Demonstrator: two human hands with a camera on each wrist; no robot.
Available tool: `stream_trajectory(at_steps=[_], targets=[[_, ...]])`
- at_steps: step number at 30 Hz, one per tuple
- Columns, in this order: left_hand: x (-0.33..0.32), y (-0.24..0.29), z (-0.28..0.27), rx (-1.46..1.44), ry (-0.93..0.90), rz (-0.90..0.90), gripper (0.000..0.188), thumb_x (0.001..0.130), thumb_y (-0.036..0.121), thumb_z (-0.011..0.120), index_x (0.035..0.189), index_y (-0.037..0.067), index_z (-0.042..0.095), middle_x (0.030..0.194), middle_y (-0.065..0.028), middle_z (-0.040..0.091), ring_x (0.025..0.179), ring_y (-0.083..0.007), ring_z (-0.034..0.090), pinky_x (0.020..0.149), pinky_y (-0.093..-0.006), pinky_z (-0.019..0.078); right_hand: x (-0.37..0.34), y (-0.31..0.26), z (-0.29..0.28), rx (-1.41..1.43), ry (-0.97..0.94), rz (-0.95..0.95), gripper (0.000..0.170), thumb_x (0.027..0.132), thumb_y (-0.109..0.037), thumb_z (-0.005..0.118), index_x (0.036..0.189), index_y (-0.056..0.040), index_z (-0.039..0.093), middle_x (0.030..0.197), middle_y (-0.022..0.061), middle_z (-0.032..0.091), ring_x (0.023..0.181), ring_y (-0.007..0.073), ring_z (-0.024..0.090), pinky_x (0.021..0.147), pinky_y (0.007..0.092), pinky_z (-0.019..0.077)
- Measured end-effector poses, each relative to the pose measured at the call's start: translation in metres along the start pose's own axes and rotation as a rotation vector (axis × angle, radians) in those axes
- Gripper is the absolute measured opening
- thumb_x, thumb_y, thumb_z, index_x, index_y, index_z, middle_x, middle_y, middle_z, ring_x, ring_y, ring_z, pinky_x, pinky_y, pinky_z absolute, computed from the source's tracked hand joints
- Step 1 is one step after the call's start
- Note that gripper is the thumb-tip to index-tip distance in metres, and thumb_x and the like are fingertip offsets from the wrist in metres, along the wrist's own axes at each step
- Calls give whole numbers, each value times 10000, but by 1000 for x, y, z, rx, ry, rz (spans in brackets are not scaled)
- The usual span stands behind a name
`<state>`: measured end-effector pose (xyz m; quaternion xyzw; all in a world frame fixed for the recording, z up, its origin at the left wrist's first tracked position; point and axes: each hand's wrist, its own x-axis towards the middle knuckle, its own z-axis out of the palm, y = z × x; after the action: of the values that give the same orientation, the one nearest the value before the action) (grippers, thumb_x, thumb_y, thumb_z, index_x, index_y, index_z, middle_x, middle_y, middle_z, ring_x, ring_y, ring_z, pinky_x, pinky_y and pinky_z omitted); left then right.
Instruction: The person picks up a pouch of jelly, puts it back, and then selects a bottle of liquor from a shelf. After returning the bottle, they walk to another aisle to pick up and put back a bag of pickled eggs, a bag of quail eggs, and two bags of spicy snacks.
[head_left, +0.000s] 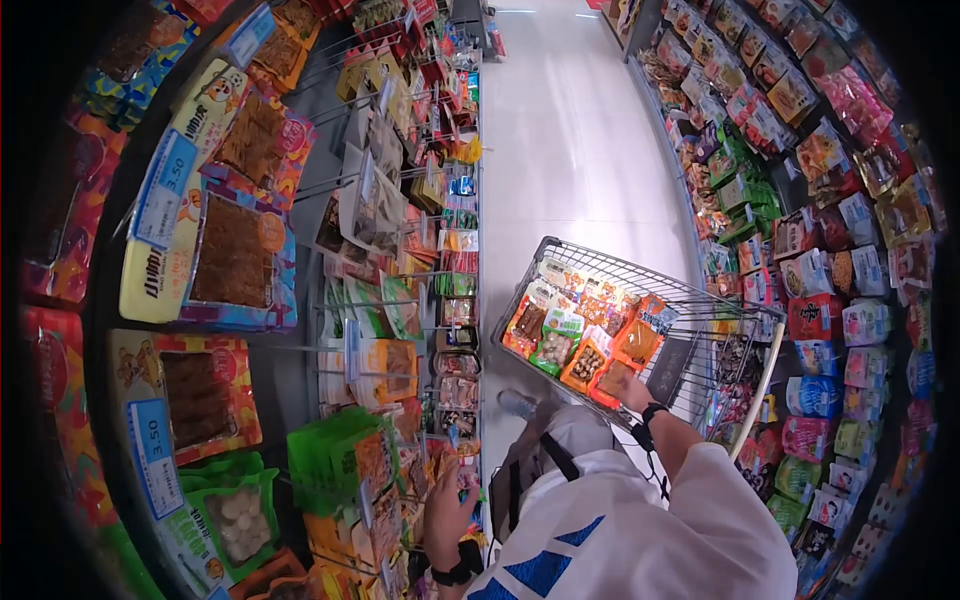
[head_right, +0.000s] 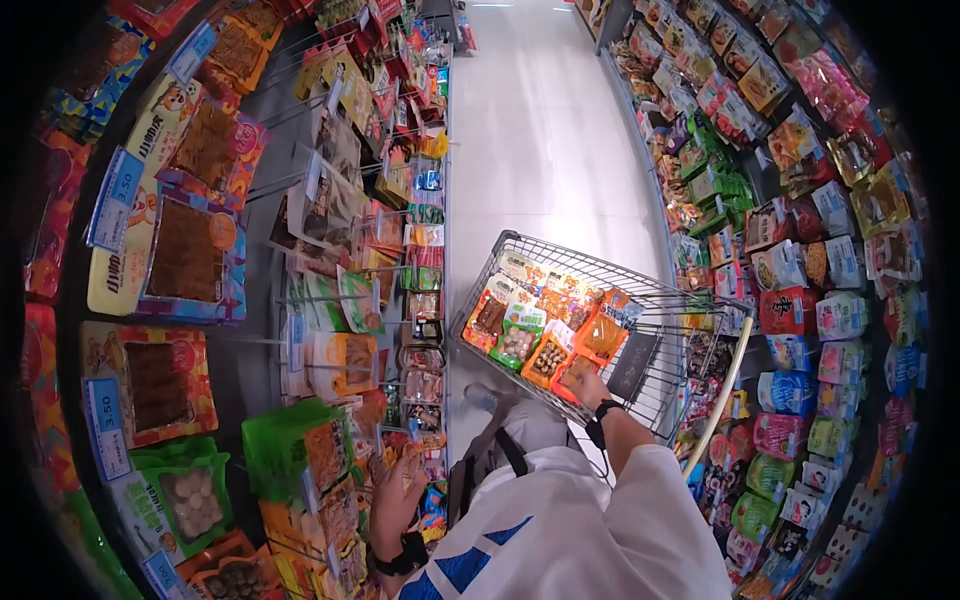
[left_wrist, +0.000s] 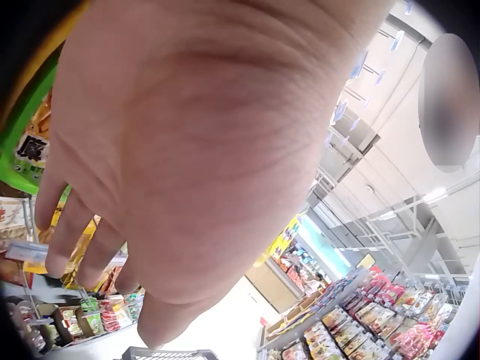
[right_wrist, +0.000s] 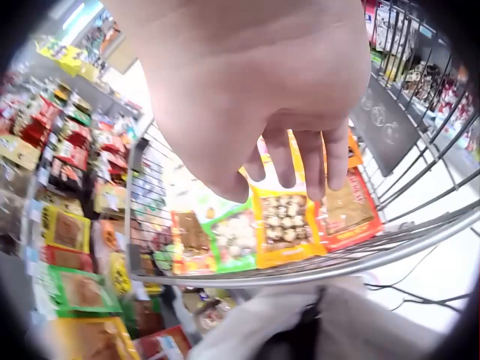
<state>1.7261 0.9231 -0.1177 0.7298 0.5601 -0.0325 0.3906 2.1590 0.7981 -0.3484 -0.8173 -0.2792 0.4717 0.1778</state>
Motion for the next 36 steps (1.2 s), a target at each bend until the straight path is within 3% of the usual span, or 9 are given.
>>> stream_trajectory(at_steps=[4, 6, 8, 13, 22, 27, 30, 34, 36], targets=[[-20, 23, 20, -106, -76, -218, 590, 958, 315, 657, 1427, -9, 509, 1356, -244, 605, 1241, -435, 574, 1064, -461, 453, 56, 22, 17, -574, -192, 51, 500, 841, -134, 615, 1331, -47, 570, 1425, 216, 541, 1098, 399, 677, 929, 512, 556], [-37, 7, 49, -47, -116, -296, 597, 959, 297, 651, 1450, 1, 485, 1390, -242, 578, 1293, -418, 539, 1092, -449, 431, 96, 38, 49, -710, -132, -311, 542, 833, -105, 609, 1367, -59, 532, 1461, 196, 500, 1106, 401, 673, 923, 516, 556], [-49, 15, 76, -103, -173, -436, 586, 961, 271, 649, 1453, 4, 477, 1416, -238, 553, 1361, -392, 489, 1123, -455, 400, 129, 18, 63, -700, -191, -322, 536, 846, -27, 558, 1380, -52, 520, 1462, 168, 507, 1132, 396, 657, 899, 503, 565], [-84, -11, 153, -165, -193, -313, 574, 948, 253, 689, 1435, 15, 501, 1360, -246, 600, 1253, -401, 597, 1043, -448, 475, 192, 25, 97, -893, -242, -424, 575, 937, -88, 543, 1498, -172, 447, 1582, 46, 422, 1218, 322, 634, 936, 518, 551], [-87, 67, 149, -352, -151, -520, 465, 992, 204, 640, 1422, 46, 558, 1277, -197, 653, 1183, -363, 622, 1009, -428, 494, 178, 49, 99, -1198, -227, -559, 399, 917, -130, 608, 1300, -225, 668, 1125, 37, 666, 1029, 280, 703, 929, 461, 527], [-107, 28, 155, -320, -166, -389, 586, 945, 168, 659, 1481, 35, 463, 1326, -250, 624, 1181, -382, 648, 987, -444, 512, 131, 22, 60, -928, -44, -393, 130, 876, -84, 615, 939, -78, 729, 704, 66, 651, 853, 297, 715, 776, 454, 534], [-125, 3, 162, -317, -129, -326, 580, 952, 171, 651, 1480, 24, 464, 1331, -248, 617, 1183, -373, 639, 1000, -436, 500, 114, 15, 31, -616, 328, -722, 68, 883, -73, 609, 856, -72, 671, 731, 127, 633, 798, 366, 660, 748, 469, 528], [-150, -30, 163, -305, -49, -107, 561, 958, 181, 635, 1470, 17, 475, 1389, -251, 581, 1243, -385, 599, 1055, -427, 476, -11, -92, -25, -160, 602, -543, 121, 878, -81, 686, 849, -36, 577, 850, 211, 636, 831, 424, 609, 727, 470, 490], [-161, -33, 159, -425, -59, -89, 546, 973, 198, 645, 1456, 4, 485, 1401, -244, 581, 1243, -359, 609, 1051, -413, 479, -51, -107, -29, -100, 545, -403, 118, 948, -80, 683, 901, -32, 586, 899, 168, 683, 814, 344, 671, 692, 414, 525]])
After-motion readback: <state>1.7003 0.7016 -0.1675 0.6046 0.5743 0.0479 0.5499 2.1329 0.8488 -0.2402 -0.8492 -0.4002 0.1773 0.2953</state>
